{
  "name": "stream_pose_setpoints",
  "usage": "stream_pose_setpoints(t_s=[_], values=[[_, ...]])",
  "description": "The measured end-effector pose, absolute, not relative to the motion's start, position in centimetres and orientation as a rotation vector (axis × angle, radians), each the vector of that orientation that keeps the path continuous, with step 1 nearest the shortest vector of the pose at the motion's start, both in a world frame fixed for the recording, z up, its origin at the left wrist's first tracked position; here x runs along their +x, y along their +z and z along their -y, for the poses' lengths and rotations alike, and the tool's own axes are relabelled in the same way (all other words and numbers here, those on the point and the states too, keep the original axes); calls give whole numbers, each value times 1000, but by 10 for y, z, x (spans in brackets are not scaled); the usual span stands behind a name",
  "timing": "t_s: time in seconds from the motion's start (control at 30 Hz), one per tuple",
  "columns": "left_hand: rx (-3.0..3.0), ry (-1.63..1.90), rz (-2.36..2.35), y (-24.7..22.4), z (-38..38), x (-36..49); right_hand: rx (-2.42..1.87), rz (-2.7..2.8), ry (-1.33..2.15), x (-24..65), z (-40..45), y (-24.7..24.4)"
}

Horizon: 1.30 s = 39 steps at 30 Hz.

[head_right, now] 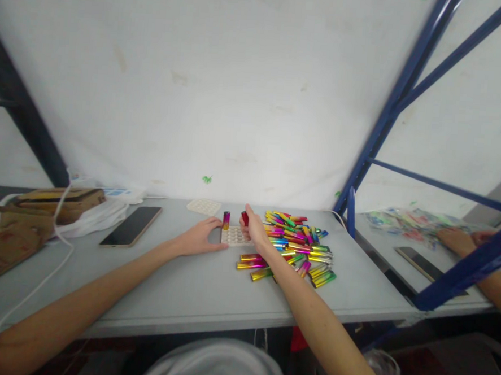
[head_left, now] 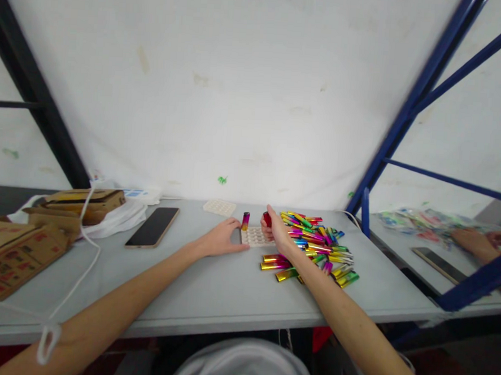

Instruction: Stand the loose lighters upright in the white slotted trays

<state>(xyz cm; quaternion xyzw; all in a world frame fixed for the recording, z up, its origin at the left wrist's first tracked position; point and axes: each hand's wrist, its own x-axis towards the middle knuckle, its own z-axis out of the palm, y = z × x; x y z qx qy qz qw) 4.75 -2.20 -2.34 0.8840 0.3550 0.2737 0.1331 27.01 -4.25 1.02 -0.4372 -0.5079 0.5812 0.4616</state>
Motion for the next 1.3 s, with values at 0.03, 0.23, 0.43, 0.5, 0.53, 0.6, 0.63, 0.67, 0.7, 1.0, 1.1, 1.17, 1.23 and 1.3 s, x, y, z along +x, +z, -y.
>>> stream_pose_setpoints(t_s=[0.03,0.23,0.43,0.5,0.53,0.6,0.63,0.67,0.7,1.0,1.1,1.17,1.23,1.3], values=[[2566,797,-1033,-24,22,48,-1120,1238,1430,268,43,10],[2579,791,-1038,-24,22,48,-1212,1329,1386,265,49,12],[2580,803,-1044,-23,23,48,-1199,1371,1363,266,47,7],[2580,801,-1034,-23,23,48,-1180,1371,1330,266,43,3],[2580,800,-1034,-23,23,48,-1158,1377,1311,266,42,1],[2577,801,-1035,-23,23,48,-1093,1393,1260,266,39,-3],[2575,800,-1032,-23,23,48,-1058,1399,1227,266,38,-5],[2573,798,-1026,-22,23,47,-1031,1404,1185,266,36,-7],[2571,795,-1019,-22,23,47,-1018,1409,1134,266,35,-9],[2567,792,-1047,-24,22,48,-1061,1778,522,269,37,-11],[2578,776,-1060,-25,21,48,-1143,1804,463,268,42,-6],[2577,776,-1053,-25,21,48,-1144,1786,468,267,44,-4],[2577,772,-1043,-24,21,48,-1133,1805,482,268,44,-2],[2586,758,-1049,-24,21,48,-1120,1875,513,269,43,-2]])
